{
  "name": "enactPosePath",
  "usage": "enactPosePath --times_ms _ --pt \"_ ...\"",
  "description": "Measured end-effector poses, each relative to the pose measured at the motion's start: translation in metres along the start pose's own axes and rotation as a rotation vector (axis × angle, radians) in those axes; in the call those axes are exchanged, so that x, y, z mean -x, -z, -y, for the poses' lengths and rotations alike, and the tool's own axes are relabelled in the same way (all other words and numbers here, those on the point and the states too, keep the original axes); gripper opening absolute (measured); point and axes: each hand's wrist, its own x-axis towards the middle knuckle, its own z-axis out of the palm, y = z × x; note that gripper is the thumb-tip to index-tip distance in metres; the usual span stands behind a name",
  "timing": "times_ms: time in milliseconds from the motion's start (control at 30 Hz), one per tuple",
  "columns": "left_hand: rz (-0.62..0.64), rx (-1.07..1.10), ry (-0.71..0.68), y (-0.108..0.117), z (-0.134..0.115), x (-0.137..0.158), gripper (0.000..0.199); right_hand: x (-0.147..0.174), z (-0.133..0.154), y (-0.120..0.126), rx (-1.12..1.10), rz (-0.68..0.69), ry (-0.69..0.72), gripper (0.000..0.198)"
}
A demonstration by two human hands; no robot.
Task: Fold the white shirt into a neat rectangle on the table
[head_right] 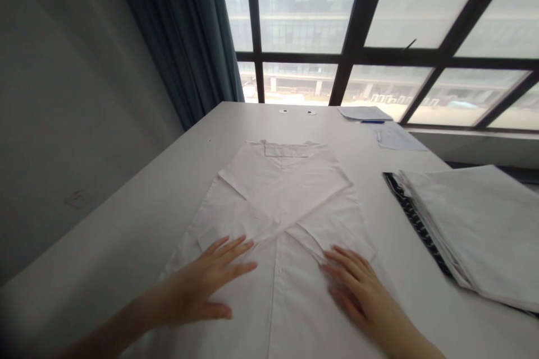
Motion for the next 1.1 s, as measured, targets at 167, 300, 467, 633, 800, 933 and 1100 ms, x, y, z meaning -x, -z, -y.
enactPosePath --times_ms 167,300,467,633,800,933,1100 --pt "0.039 0.039 -0.043 -0.011 -0.007 0.017 0.072 0.005 0.026 0.002 -0.108 0.127 0.114 0.063" --pt "-0.052 0.125 0.010 -0.008 0.001 0.014 0.040 -0.007 0.023 0.012 -0.142 0.078 0.053 0.044" --pt "-0.290 0.330 0.137 0.004 0.040 -0.008 0.027 -0.039 -0.019 0.024 -0.184 -0.133 -0.133 0.031" --pt "-0.532 0.277 0.314 0.017 0.114 -0.045 0.030 -0.083 -0.093 0.019 -0.123 -0.274 -0.250 0.034" --pt "-0.666 0.164 0.687 0.032 0.184 -0.092 0.037 -0.141 -0.151 0.016 0.015 -0.334 -0.520 0.045" --pt "-0.681 0.221 0.805 0.046 0.218 -0.126 0.042 -0.185 -0.175 0.014 0.021 -0.360 -0.637 0.051" --pt "-0.703 0.348 0.902 0.063 0.244 -0.156 0.046 -0.222 -0.200 0.013 -0.048 -0.407 -0.839 0.057"
